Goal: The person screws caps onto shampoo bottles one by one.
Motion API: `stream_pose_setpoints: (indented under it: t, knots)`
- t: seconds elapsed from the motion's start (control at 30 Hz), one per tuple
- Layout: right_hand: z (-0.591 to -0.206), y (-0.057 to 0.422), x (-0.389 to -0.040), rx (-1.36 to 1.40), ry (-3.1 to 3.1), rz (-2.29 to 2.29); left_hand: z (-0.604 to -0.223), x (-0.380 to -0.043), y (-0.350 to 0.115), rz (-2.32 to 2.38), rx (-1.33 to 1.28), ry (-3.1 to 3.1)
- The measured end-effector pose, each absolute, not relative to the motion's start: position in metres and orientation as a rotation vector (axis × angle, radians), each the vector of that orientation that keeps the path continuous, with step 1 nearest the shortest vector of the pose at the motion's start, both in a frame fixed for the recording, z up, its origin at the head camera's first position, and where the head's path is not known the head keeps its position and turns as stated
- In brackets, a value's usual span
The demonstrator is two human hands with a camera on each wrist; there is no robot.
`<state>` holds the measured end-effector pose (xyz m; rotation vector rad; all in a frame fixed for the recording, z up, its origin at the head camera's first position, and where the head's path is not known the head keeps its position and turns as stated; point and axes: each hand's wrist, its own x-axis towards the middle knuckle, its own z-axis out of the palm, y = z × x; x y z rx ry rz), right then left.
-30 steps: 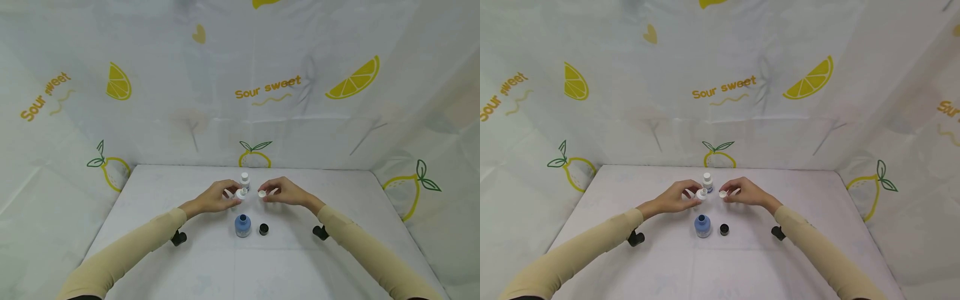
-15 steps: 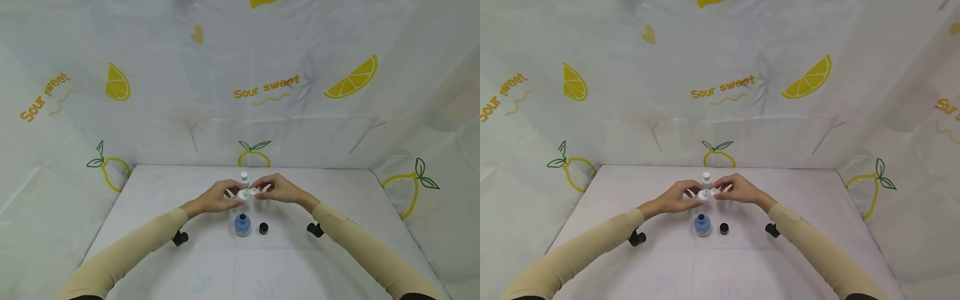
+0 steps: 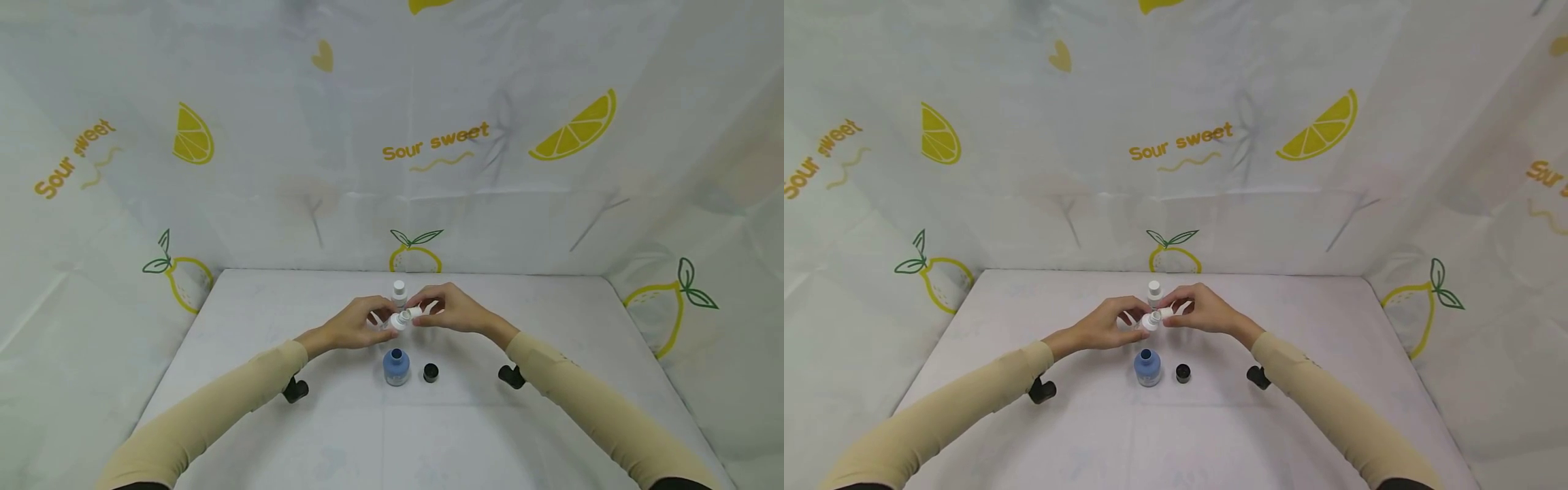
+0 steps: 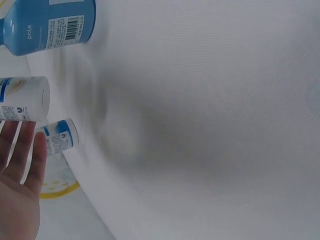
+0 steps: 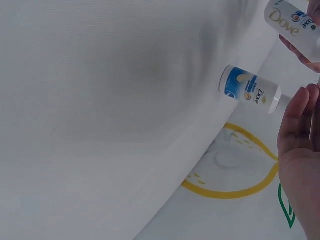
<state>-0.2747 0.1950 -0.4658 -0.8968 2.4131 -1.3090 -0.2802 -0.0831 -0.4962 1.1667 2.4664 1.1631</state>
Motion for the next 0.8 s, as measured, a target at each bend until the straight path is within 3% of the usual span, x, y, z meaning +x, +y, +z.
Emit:
stream_pose_setpoints:
  t: [0.8]
  knots:
    - [-0.4638, 0.1847, -0.2712, -0.940, 2.421, -1.401, -0.4974, -0.2824, -0.0809, 1.152, 1.186, 2.497]
